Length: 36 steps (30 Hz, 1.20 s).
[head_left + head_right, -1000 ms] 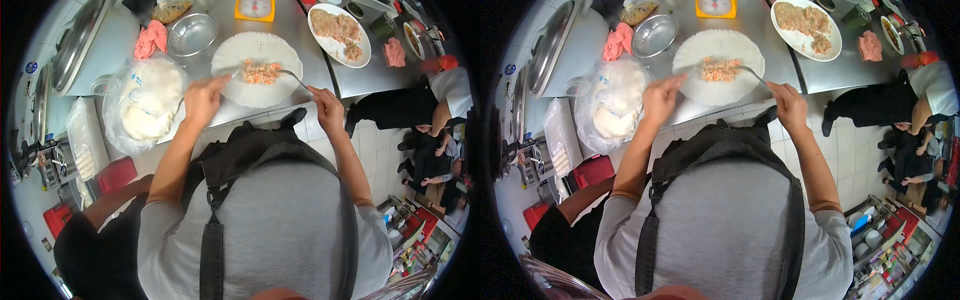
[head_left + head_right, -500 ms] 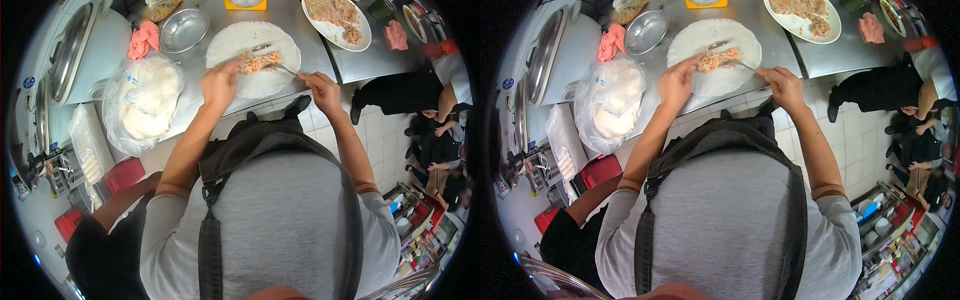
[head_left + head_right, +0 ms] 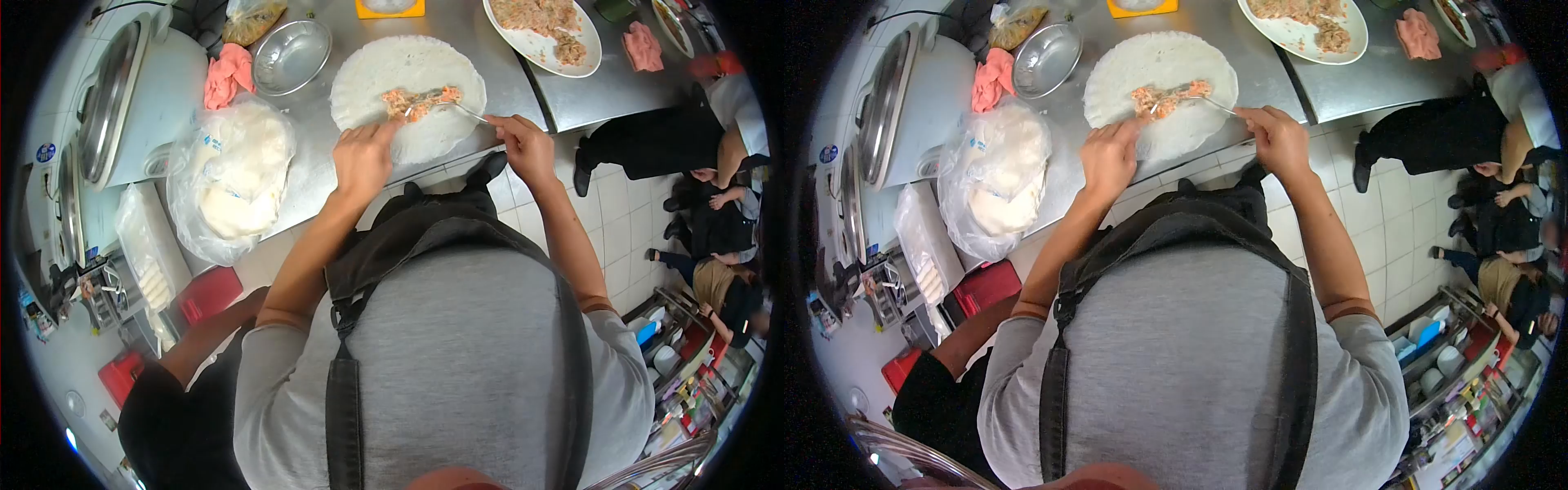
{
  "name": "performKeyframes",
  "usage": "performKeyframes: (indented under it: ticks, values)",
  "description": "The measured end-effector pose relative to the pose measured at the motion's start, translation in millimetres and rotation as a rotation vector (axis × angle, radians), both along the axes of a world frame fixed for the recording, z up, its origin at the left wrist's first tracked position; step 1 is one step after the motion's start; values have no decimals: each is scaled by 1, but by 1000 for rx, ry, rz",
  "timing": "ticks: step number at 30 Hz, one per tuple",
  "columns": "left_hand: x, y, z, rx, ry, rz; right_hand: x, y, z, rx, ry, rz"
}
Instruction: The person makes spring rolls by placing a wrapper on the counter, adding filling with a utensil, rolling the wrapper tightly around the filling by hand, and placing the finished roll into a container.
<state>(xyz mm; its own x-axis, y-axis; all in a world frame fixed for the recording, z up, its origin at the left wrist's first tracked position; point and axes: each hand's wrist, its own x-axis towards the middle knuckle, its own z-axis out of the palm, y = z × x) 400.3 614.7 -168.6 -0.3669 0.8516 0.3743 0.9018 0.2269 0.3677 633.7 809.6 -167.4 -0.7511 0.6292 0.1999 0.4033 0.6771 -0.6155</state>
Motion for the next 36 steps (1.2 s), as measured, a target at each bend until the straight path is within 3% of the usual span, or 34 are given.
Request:
performKeyframes:
  ticks: [4, 7, 10, 13, 17, 23, 26, 29, 31, 33, 36]
  values:
    - [-11, 4, 8, 11, -51, -23, 11, 11, 6, -78, -4, 29]
    - [-5, 16, 2, 167, -122, 8, 12, 18, 5, -63, -26, -10]
    - [-3, 22, 5, 124, -71, -103, 14, 26, 6, -96, -77, -17]
    - [-11, 7, 24, 40, -124, -30, 19, 24, 15, -121, -50, -19]
    - [-5, -1, 5, 7, -67, -62, 25, 21, 13, -198, -59, -58]
    - [0, 12, 15, 77, -121, -45, 35, 23, 8, -212, -10, -61]
    - [5, 17, -2, 104, -71, -98, 25, 16, 6, -170, -24, -77]
    - [-2, 27, 17, 104, -1, -126, 30, 18, 2, -132, -50, -91]
    - [-9, 21, 17, 126, -136, -17, 24, 12, 1, -393, 133, -48]
    - [-4, 20, 9, 105, -78, -2, 15, 6, 10, -245, -130, -43]
    - [9, 21, 11, -34, 1, -95, 9, 12, -8, -327, -15, -111]
